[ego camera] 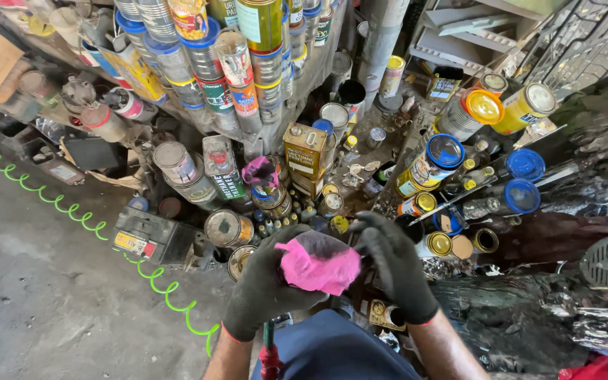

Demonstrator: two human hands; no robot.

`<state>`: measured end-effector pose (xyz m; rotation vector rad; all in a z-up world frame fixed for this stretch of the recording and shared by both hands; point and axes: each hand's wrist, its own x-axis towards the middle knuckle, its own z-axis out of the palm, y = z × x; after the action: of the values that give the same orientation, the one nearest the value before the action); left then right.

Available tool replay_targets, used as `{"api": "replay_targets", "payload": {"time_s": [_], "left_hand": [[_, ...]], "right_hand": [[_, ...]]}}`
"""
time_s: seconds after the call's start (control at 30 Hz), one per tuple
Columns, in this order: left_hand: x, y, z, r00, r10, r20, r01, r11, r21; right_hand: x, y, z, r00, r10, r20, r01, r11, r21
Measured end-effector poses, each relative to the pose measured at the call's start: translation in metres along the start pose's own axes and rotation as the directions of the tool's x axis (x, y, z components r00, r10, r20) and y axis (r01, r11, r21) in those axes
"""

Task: The person cleans a small metal paint cup using a pink cloth. They wipe the inside and outside of the cup, then place it on a cluttered workbench surrounded by various paint cans and tools.

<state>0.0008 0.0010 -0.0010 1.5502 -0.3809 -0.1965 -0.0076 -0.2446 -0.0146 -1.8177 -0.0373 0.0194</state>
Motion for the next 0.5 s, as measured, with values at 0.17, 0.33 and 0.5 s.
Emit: {"api": "replay_targets", "payload": {"time_s": [0.17, 0.33, 0.5], "left_hand": [[0.004, -0.002, -0.004, 1.0, 0.031, -0.005, -0.03, 0.999, 0.041], [0.008, 0.003, 0.002, 0.992, 0.117, 0.052, -0.118, 0.993, 0.003], [0.003, 0.021, 0.004, 0.989, 0.142, 0.049, -0.146, 0.987, 0.072]], "right_hand": [[-0.008, -0.048, -0.026, 0.949, -0.3, -0.101, 0.257, 0.916, -0.309], [-0.01, -0.075, -0.001, 0.643, -0.686, 0.341, 0.739, 0.44, -0.51], [-0.01, -0.062, 0.012, 0.674, -0.515, 0.53, 0.736, 0.411, -0.538]]}}
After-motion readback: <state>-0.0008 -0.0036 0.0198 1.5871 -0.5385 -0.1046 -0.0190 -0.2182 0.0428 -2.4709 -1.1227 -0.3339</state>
